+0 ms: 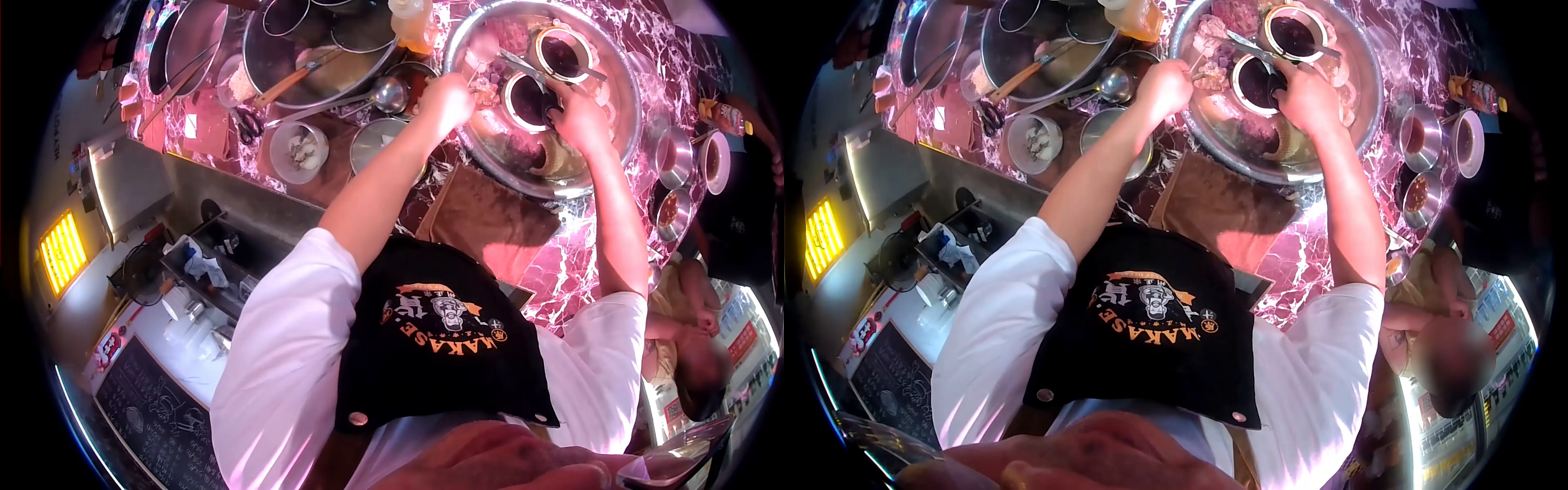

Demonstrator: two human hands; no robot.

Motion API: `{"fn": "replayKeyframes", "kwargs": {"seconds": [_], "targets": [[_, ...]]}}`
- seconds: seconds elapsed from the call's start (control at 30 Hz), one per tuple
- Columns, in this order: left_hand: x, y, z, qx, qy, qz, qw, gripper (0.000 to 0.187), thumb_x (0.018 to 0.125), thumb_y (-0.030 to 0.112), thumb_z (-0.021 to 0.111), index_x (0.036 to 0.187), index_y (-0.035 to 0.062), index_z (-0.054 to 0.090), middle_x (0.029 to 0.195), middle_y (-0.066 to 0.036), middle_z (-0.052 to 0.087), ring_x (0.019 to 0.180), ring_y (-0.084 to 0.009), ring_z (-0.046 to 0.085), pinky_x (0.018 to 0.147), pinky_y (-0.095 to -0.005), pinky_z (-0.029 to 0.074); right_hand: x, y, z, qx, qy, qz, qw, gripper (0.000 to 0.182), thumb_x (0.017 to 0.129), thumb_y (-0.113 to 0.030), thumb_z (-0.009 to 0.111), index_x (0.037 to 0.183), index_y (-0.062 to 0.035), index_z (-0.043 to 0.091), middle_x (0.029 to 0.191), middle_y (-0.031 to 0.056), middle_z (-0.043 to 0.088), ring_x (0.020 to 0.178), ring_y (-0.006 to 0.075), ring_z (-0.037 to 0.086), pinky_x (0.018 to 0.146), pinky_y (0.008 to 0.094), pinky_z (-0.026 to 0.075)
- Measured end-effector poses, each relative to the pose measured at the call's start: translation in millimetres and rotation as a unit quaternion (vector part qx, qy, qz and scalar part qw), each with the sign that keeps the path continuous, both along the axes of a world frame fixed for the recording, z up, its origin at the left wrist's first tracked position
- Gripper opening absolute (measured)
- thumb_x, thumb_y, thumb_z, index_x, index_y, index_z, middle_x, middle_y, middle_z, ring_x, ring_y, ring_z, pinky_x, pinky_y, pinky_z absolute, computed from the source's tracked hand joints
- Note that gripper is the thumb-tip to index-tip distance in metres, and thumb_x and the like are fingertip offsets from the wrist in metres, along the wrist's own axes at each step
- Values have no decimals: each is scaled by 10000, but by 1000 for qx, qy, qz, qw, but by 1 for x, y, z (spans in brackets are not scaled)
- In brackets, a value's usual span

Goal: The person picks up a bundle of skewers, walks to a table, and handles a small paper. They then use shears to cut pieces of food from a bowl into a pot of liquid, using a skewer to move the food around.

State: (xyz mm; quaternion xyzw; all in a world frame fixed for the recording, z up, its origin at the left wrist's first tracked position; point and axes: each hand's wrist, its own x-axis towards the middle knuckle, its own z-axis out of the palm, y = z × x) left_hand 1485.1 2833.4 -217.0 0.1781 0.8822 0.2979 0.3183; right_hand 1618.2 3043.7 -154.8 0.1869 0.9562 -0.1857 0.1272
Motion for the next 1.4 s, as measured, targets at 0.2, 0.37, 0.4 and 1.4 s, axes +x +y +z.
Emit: {"fn": "replayKeyframes", "kwargs": {"seconds": [0.2, 0.37, 0.4, 1.4], "targets": [[12, 18, -22, 47, 50, 65, 996, 211, 869, 85, 515, 974, 2, 679, 760, -164, 680, 732, -242, 683, 675, -348, 516, 24, 1, 23, 9, -32, -27, 999, 537, 762, -228, 679, 1286, -208, 566, 1152, 144, 639, 1035, 335, 632, 894, 438, 505], [27, 8, -51, 145, 11, 121, 982, 204, 900, 74, 492, 940, -31, 662, 729, -113, 660, 626, -179, 623, 610, -312, 487, 16, -4, 4, -58, -39, -57, 996, 528, 774, -288, 672, 1285, -222, 558, 1062, 136, 685, 1011, 332, 647, 899, 426, 504], [29, 6, -61, 178, 3, 136, 975, 196, 906, 62, 485, 946, -34, 652, 710, -87, 639, 590, -157, 589, 570, -297, 465, 2, -13, 14, -70, -73, -74, 992, 519, 788, -297, 664, 1288, -211, 556, 1018, 138, 699, 988, 332, 655, 893, 424, 507], [37, -29, 2, 332, -152, 113, 924, 191, 969, 112, 508, 1053, -12, 626, 714, -42, 614, 576, -116, 565, 530, -270, 459, 40, -56, 37, 164, 210, 19, 964, 627, 694, -36, 686, 1297, -148, 555, 1084, 133, 603, 998, 334, 598, 857, 430, 490]]}}
